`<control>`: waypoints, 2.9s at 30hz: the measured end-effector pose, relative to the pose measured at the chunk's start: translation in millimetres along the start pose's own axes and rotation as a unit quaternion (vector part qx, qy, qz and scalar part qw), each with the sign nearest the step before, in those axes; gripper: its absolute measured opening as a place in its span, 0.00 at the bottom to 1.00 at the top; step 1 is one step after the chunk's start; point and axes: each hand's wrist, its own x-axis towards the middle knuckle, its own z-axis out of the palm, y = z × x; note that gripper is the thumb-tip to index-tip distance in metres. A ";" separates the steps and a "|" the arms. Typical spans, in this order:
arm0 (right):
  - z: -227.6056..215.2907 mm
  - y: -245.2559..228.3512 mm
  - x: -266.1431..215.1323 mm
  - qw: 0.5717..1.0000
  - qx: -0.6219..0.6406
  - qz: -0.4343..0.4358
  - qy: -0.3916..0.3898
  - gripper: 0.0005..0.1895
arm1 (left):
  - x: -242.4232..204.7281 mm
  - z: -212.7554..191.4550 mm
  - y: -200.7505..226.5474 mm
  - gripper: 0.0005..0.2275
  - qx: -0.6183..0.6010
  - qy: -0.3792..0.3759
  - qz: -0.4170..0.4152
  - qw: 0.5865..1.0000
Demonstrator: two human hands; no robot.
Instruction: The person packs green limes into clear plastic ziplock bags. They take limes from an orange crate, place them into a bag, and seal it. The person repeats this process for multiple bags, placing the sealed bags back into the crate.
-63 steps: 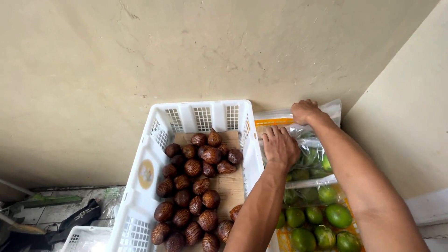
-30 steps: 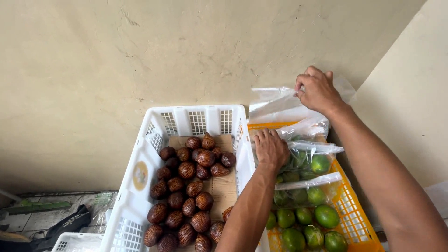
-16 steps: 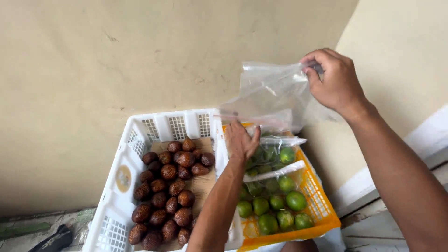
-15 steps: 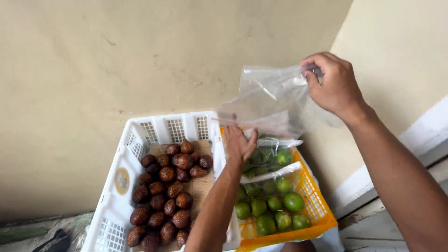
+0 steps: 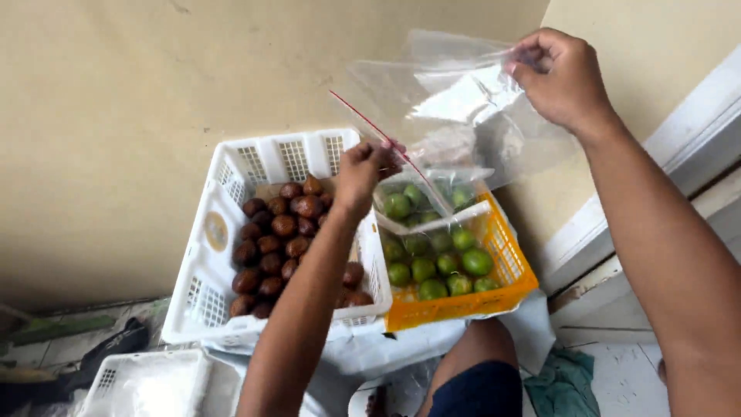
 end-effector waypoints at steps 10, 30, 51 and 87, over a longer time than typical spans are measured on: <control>91.2 -159.2 -52.3 0.966 0.084 -0.205 -0.136 0.44 | -76.9 -25.8 75.5 0.10 -0.062 0.066 0.116 0.989; 173.7 -198.2 -47.0 0.869 -0.208 -0.434 -0.113 0.10 | -155.2 -112.7 160.7 0.23 0.685 0.238 0.281 0.629; 230.9 -63.3 -24.9 0.956 0.226 0.116 -0.148 0.08 | -77.9 -259.9 69.3 0.11 0.569 0.153 0.139 0.796; 349.4 -4.5 -52.4 0.799 0.435 0.398 0.121 0.19 | 16.1 -241.9 15.8 0.06 0.081 0.232 0.078 0.966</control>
